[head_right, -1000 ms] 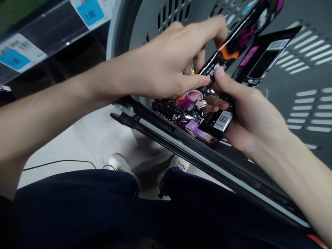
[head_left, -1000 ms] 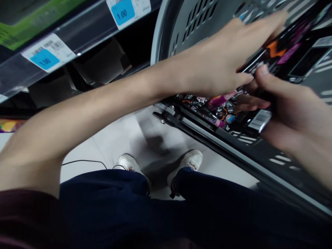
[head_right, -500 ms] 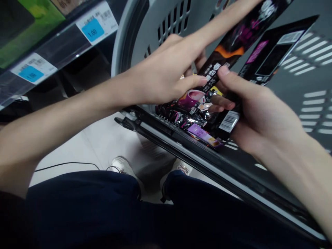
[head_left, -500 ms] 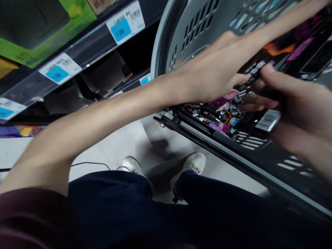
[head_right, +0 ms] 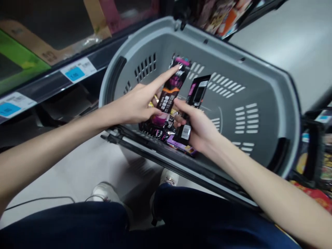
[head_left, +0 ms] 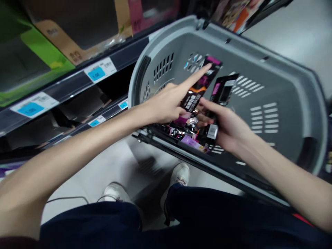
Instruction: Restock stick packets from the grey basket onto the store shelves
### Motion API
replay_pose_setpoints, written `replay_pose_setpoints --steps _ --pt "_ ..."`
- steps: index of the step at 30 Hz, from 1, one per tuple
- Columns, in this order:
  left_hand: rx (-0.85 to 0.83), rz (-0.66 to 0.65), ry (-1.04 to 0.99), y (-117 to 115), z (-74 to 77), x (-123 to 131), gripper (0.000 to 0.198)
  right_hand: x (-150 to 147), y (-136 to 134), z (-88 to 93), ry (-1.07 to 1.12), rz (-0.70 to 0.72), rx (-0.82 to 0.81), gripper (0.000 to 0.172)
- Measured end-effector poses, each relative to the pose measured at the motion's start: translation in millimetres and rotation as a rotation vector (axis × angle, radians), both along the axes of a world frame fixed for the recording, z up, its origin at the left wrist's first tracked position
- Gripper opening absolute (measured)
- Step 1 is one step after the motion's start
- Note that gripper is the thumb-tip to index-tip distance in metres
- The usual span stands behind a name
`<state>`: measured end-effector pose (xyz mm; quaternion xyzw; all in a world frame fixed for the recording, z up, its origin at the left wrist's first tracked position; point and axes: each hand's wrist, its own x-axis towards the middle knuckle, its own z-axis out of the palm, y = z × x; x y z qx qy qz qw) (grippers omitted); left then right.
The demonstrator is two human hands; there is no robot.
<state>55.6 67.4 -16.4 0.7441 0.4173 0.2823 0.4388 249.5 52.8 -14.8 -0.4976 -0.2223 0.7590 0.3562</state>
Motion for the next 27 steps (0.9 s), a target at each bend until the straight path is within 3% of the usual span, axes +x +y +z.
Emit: replay_pose_setpoints --steps 4,12,18,27 --pt "0.024 -0.055 0.041 3.0 -3.9 -1.9 0.093 -0.6 0.7 -2.6 -0.021 -0.004 0.001 0.029" --pt "0.003 -0.016 0.008 1.0 -1.2 -2.3 0.092 -3.1 1.2 -2.1 -0.057 -0.011 0.01 0.04" --pt "0.02 -0.006 0.031 1.7 -1.5 -3.4 0.099 -4.3 1.9 -5.3 -0.09 -0.044 0.111 0.047" --pt "-0.02 0.013 -0.02 1.5 -1.8 -1.3 0.108 -1.9 4.8 -7.7 -0.1 -0.033 0.15 0.046"
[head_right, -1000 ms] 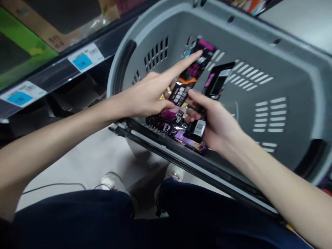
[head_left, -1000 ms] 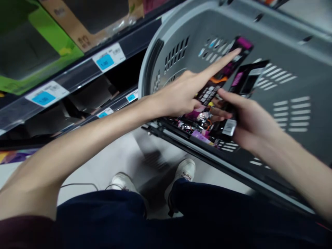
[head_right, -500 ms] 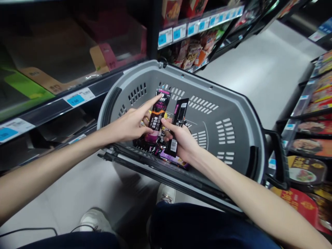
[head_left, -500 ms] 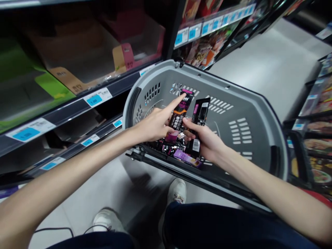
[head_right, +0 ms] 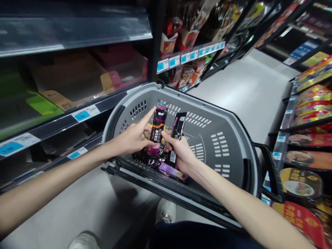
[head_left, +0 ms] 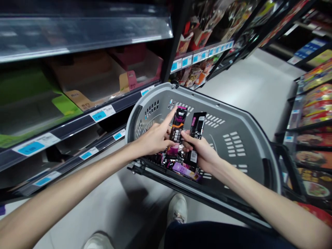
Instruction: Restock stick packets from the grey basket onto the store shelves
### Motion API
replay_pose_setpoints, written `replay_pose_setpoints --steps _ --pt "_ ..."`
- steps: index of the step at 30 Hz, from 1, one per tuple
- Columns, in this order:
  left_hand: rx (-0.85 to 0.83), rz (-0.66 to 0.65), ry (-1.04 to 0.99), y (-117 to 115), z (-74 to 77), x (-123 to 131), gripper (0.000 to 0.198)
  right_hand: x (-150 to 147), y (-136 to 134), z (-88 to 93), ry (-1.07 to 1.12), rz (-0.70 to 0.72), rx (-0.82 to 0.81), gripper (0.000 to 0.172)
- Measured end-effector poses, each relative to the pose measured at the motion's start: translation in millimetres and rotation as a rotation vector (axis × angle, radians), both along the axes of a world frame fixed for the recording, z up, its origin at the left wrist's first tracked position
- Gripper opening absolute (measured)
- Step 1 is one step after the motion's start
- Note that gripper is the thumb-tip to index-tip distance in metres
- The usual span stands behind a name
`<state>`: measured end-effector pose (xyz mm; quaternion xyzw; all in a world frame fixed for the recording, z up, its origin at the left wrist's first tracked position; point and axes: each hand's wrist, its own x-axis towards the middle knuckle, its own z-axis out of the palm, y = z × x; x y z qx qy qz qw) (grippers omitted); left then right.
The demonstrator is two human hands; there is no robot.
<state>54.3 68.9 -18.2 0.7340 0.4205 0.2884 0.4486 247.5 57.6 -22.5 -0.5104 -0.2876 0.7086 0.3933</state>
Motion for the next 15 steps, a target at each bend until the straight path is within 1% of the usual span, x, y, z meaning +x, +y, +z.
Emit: replay_pose_setpoints --steps 2,3,5,6,9,10,12,13,15 --pt "-0.018 0.061 -0.025 1 -0.9 0 0.107 0 0 0.8 -0.007 -0.008 0.014 0.048" --pt "-0.031 0.101 -0.042 3 -1.5 0 0.103 -1 0 0.8 -0.013 -0.01 0.025 0.049" --pt "-0.051 0.18 -0.083 5 -2.3 -1 0.089 -2 0 -0.3 -0.029 -0.011 0.062 0.05" --pt "-0.058 0.212 -0.101 7 -2.2 -1 0.078 -2 0 -1.3 -0.042 -0.011 0.087 0.05" --pt "-0.069 0.27 -0.11 6 0.5 0 0.032 -3 0 -5.9 -0.128 -0.011 0.172 0.049" --pt "-0.08 0.273 -0.105 4 2.1 0 0.023 -2 1 -7.8 -0.173 -0.014 0.209 0.049" --pt "-0.111 0.29 -0.12 0 4.8 0 0.02 -1 3 -12.1 -0.294 -0.009 0.312 0.046" --pt "-0.122 0.301 -0.146 -2 5.4 0 0.02 0 6 -13.9 -0.383 -0.011 0.394 0.044" --pt "-0.128 0.357 -0.177 -5 4.4 -1 0.022 2 12 -16.0 -0.603 0.068 0.635 0.037"
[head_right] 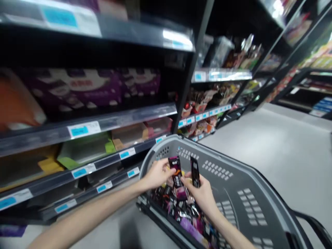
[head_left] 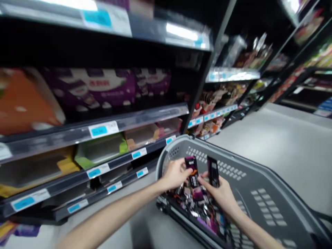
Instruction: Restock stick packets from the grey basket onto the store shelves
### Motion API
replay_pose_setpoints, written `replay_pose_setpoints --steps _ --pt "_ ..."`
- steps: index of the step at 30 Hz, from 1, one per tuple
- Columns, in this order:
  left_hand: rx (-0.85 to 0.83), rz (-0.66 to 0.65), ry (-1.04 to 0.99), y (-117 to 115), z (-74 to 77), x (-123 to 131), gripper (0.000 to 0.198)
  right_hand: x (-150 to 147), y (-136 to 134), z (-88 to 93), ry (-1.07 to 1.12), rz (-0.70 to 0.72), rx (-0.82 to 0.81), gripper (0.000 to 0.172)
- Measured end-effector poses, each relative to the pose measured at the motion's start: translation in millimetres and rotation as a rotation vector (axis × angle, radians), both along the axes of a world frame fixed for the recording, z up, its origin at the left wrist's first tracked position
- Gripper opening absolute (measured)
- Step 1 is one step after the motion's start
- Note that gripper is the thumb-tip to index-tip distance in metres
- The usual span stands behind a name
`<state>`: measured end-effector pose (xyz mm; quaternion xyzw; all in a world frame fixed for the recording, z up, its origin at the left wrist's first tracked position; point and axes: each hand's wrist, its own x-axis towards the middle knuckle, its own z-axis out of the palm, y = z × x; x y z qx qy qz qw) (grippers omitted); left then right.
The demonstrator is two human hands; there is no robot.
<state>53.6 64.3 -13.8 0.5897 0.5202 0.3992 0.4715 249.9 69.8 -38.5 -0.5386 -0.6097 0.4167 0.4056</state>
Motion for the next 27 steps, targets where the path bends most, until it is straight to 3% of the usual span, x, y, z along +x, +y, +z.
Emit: replay_pose_setpoints --steps 3,7,11,14,16,19,23,27 --pt "-0.041 0.116 -0.087 2 -7.6 -1 0.036 2 8 1.1 -0.241 0.146 0.324 0.028" --pt "-0.055 0.19 -0.147 9 -20.9 -1 0.051 4 14 -1.5 -0.337 0.31 0.62 0.017" --pt "0.022 0.269 -0.223 12 -25.7 -1 0.053 7 28 -9.1 -0.455 0.404 0.668 0.045" --pt "0.12 0.261 -0.401 12 -25.4 0 0.049 7 42 5.5 -0.559 0.415 0.72 0.066" --pt "0.137 0.16 -0.568 12 -26.1 1 0.048 4 51 34.9 -0.622 0.399 0.758 0.069" --pt "0.11 0.032 -0.661 15 -29.5 4 0.045 -12 59 106.3 -0.628 0.368 0.817 0.059" --pt "0.035 0.008 -0.532 19 -33.8 8 0.038 -58 51 218.1 -0.447 0.277 1.038 0.022" --pt "-0.016 -0.044 -0.384 21 -33.5 11 0.031 -127 41 309.7 -0.222 0.067 1.233 0.016"
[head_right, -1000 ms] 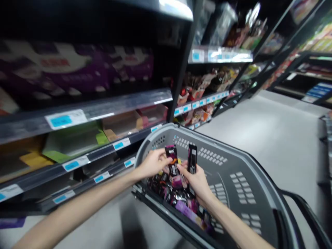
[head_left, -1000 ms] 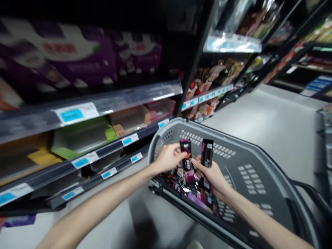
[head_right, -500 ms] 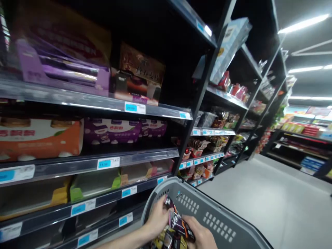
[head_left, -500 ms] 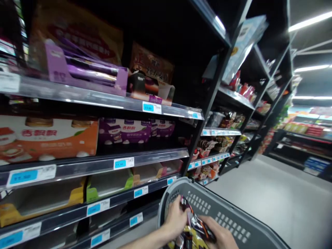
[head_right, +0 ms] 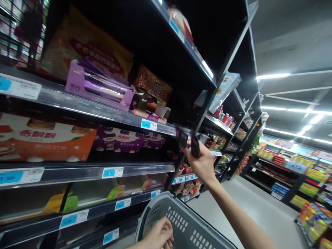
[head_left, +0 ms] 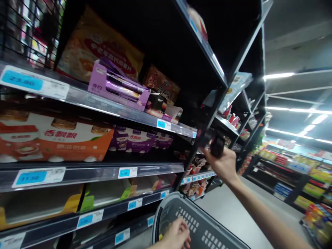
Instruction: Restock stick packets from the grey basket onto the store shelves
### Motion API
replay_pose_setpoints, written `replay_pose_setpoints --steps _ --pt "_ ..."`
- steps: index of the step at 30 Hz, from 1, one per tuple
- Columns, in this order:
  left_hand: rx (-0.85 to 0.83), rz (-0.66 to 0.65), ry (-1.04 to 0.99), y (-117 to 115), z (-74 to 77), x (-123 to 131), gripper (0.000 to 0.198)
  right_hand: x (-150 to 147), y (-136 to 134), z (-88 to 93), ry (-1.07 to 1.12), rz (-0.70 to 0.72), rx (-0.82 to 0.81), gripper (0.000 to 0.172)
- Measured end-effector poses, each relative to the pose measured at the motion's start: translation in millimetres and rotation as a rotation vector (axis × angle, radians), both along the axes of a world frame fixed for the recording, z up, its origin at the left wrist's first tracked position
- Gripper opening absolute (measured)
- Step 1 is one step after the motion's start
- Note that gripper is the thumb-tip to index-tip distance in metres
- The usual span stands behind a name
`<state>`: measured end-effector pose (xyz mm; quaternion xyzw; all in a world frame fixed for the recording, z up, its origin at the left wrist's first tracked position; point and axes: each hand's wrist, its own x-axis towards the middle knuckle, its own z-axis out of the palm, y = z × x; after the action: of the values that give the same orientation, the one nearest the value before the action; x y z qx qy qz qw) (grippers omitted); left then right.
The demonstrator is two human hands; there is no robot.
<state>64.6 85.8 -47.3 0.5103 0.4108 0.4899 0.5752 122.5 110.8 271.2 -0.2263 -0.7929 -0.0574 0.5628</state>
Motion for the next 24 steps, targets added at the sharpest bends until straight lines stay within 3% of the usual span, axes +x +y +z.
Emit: replay_pose_setpoints --steps 4,7,9,14,16,20,24 --pt "0.024 -0.04 0.066 0 2.8 0 0.029 -79 13 62.6 0.22 0.115 0.028 0.024" --pt "0.036 -0.055 0.114 0 5.8 -2 0.021 -131 32 91.2 0.298 0.198 0.152 0.024" --pt "0.04 -0.055 0.142 -1 8.3 -4 0.015 -156 44 101.8 0.271 0.145 0.189 0.024" --pt "0.051 -0.014 0.203 -7 14.4 -11 0.007 -186 59 103.9 -0.026 -0.222 -0.008 0.024" --pt "0.056 -0.026 0.21 -10 16.0 -14 0.006 -190 63 100.1 -0.117 -0.295 -0.085 0.025" --pt "0.055 -0.074 0.17 -10 15.8 -14 0.009 -190 70 99.7 -0.095 -0.232 -0.071 0.019" --pt "0.013 -0.081 0.119 -6 9.4 -9 0.015 -171 63 94.6 0.108 -0.034 -0.01 0.023"
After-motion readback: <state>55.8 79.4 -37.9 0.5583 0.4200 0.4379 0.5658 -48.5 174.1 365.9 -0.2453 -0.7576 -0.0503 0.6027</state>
